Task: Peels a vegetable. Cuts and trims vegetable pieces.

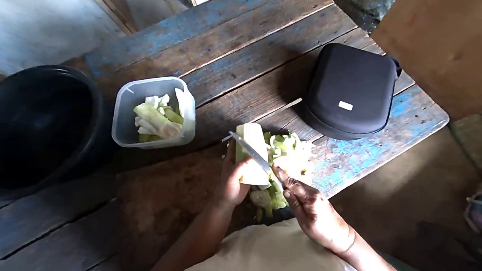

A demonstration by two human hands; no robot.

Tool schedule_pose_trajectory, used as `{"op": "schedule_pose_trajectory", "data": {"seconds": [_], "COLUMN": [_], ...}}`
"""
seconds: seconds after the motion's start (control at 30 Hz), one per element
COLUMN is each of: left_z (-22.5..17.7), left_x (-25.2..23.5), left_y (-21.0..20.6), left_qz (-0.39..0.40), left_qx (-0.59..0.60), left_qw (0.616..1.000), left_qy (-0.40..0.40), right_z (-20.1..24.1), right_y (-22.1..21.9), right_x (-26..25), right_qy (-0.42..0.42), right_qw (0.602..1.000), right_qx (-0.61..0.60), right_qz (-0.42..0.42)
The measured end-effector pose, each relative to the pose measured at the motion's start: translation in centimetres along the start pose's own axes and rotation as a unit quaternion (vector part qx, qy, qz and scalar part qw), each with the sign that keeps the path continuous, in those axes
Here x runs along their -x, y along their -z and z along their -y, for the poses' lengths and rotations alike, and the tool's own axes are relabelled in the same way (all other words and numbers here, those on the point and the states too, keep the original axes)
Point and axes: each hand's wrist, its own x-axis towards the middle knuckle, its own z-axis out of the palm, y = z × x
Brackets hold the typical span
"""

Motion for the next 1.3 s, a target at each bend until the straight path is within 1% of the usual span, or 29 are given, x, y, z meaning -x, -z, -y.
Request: {"op": "schedule_pose_trajectory", "data": {"seconds": [0.1, 0.23, 0.4, 0.53, 0.7, 0.83, 0.97, 1.07, 1.13, 1.2, 1.23, 1.27, 1.3], "left_z": [0.1, -0.1, 0.1, 0.1, 0.4, 0.0, -0.5, -1.1, -1.4, -1.4, -1.4, -1.2, -0.8], "left_x": [-0.2, 0.4, 1.0, 1.3, 1.8, 2.4, 2.9, 3.5, 4.0, 4.8, 5.0, 5.0, 4.7], "left_y": [0.3, -0.2, -0.5, -0.4, -0.5, -1.1, -1.4, -1.6, -1.2, -0.5, -0.3, 0.0, 0.4], "left_qz": [0.016, 0.022, 0.036, 0.042, 0.037, 0.037, 0.036, 0.029, 0.047, 0.102, 0.129, 0.140, 0.132], "left_qx": [-0.005, -0.018, -0.008, -0.019, -0.038, -0.062, -0.051, -0.028, -0.014, -0.007, -0.001, 0.003, 0.008], "left_qw": [1.000, 0.999, 0.999, 0.999, 0.997, 0.994, 0.990, 0.984, 0.978, 0.973, 0.971, 0.972, 0.976], "left_qy": [-0.023, -0.016, 0.013, 0.027, 0.061, 0.086, 0.123, 0.172, 0.203, 0.209, 0.201, 0.187, 0.173], "right_z": [0.3, 0.8, 0.5, 0.2, 0.1, -0.1, -0.4, -0.6, -0.9, -1.6, -2.1, -2.4, -2.4], "right_y": [-0.4, -0.5, -1.0, -1.2, -1.2, -1.2, -1.2, -1.2, -1.0, 0.0, 0.7, 1.2, 1.6], "right_x": [0.2, -0.1, -0.5, -0.6, -0.8, -0.9, -1.0, -1.0, -1.1, -1.4, -1.6, -1.7, -1.7], "right_qy": [0.008, -0.003, -0.003, -0.013, -0.028, -0.041, -0.039, -0.036, -0.060, -0.119, -0.150, -0.178, -0.201], "right_qw": [0.999, 0.996, 0.995, 0.996, 0.997, 0.995, 0.994, 0.994, 0.993, 0.990, 0.987, 0.983, 0.976], "right_qx": [0.051, 0.085, 0.091, 0.082, 0.065, 0.076, 0.087, 0.081, 0.080, 0.052, 0.025, -0.022, -0.084], "right_qz": [-0.006, -0.010, -0.037, -0.038, -0.038, -0.052, -0.061, -0.058, -0.055, -0.059, -0.057, -0.041, -0.012]}}
